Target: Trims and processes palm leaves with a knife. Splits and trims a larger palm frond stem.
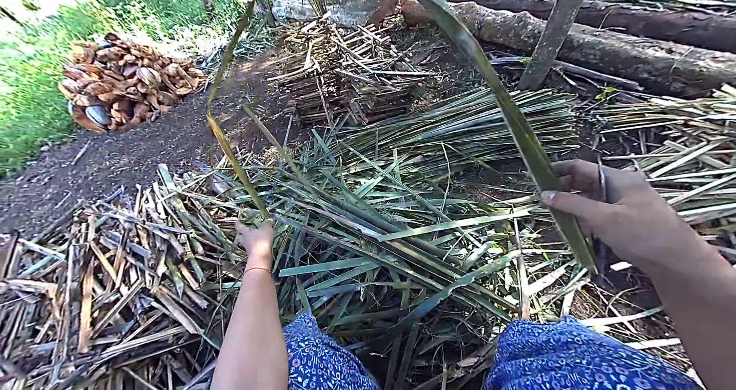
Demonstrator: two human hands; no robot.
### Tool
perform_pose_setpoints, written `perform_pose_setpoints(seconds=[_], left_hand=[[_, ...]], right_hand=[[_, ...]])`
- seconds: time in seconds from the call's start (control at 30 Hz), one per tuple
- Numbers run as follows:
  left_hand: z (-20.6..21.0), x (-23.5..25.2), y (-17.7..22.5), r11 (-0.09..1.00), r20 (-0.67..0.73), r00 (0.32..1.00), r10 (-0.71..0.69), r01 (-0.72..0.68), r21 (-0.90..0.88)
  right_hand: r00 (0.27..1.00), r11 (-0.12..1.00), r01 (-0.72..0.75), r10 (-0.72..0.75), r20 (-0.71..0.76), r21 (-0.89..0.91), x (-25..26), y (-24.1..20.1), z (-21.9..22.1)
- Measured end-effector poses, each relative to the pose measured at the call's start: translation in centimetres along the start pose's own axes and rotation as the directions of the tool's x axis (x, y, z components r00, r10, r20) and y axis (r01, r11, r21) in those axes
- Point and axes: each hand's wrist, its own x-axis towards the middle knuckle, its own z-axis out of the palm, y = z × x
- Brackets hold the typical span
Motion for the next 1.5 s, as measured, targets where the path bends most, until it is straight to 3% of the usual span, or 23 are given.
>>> perform_pose_setpoints(seconds=[0.1, 0.2, 0.3, 0.37, 0.47, 0.53, 0.73, 0.8, 0.87, 0.93, 1.03, 1.13, 1.2, 1.27, 1.33, 1.4, 1.47, 1.5], left_hand=[[1.2, -0.6, 1.4, 0.995, 0.103, 0.990, 0.092, -0.087, -0.054], [2.6, -3.2, 3.5, 0.981, 0.326, 0.927, 0.185, -0.155, -0.116], [3.3, -9.1, 6.7, 0.948, 0.612, 0.725, 0.317, -0.235, -0.213], [3.0, -14.2, 8.8, 0.914, 0.710, 0.576, 0.405, -0.245, -0.323], [1.7, -21.0, 9.6, 0.828, 0.708, 0.449, 0.546, -0.158, -0.538], [0.9, -23.7, 8.9, 0.770, 0.674, 0.418, 0.610, -0.112, -0.628], [1.5, -23.7, 7.9, 0.764, 0.661, 0.419, 0.623, -0.141, -0.630], [1.3, -23.0, 8.3, 0.789, 0.670, 0.468, 0.577, -0.105, -0.606], [0.8, -22.2, 8.6, 0.813, 0.656, 0.535, 0.533, -0.109, -0.572], [0.5, -21.3, 8.7, 0.837, 0.624, 0.600, 0.500, -0.152, -0.525], [0.2, -19.8, 8.2, 0.837, 0.514, 0.667, 0.540, -0.358, -0.414], [-0.1, -18.7, 7.3, 0.771, 0.358, 0.684, 0.636, -0.558, -0.306], [-0.3, -18.6, 7.2, 0.761, 0.316, 0.693, 0.648, -0.586, -0.278], [-0.6, -18.6, 7.3, 0.770, 0.318, 0.703, 0.637, -0.601, -0.214], [-0.8, -18.5, 7.4, 0.759, 0.349, 0.694, 0.630, -0.645, -0.086], [-1.0, -18.5, 7.6, 0.730, 0.436, 0.670, 0.601, -0.682, 0.041], [-1.0, -19.2, 7.7, 0.687, 0.522, 0.630, 0.575, -0.718, 0.110], [-0.9, -19.8, 7.7, 0.655, 0.545, 0.602, 0.583, -0.746, 0.123]], right_hand=[[0.949, 0.999, 0.037, -0.035, 0.313, -0.002, -0.3, -1.8, 0.3], [0.895, 0.983, -0.015, -0.068, 0.440, 0.182, -0.5, -3.7, 1.8], [0.891, 0.911, -0.132, -0.063, 0.450, 0.391, -0.6, -5.4, 4.1], [0.919, 0.879, -0.143, -0.053, 0.390, 0.455, -0.8, -6.3, 6.1], [0.935, 0.879, -0.097, -0.081, 0.346, 0.467, -0.8, -5.9, 9.3], [0.924, 0.886, -0.093, -0.094, 0.372, 0.454, -0.9, -4.7, 11.1], [0.855, 0.888, -0.229, -0.012, 0.518, 0.399, -0.5, -3.4, 12.2], [0.807, 0.837, -0.329, 0.009, 0.590, 0.437, 0.3, -3.1, 10.9], [0.701, 0.778, -0.460, 0.023, 0.713, 0.428, 0.9, -2.5, 9.2], [0.549, 0.753, -0.550, 0.001, 0.836, 0.361, 0.9, -1.2, 8.1], [0.332, 0.769, -0.619, 0.069, 0.941, 0.162, -0.8, 1.0, 8.6], [0.121, 0.747, -0.662, 0.189, 0.974, -0.062, -2.9, 3.6, 9.7], [0.078, 0.746, -0.650, 0.260, 0.962, -0.149, -4.1, 5.2, 9.8], [0.078, 0.759, -0.623, 0.303, 0.950, -0.191, -4.7, 6.2, 9.8], [0.163, 0.843, -0.512, 0.282, 0.945, -0.163, -4.4, 5.5, 9.6], [0.402, 0.967, -0.230, 0.196, 0.894, -0.109, -3.9, 3.7, 9.2], [0.650, 0.993, 0.058, 0.041, 0.759, -0.103, -4.0, 1.7, 8.6], [0.735, 0.973, 0.180, -0.037, 0.677, -0.142, -4.2, 0.8, 8.4]])
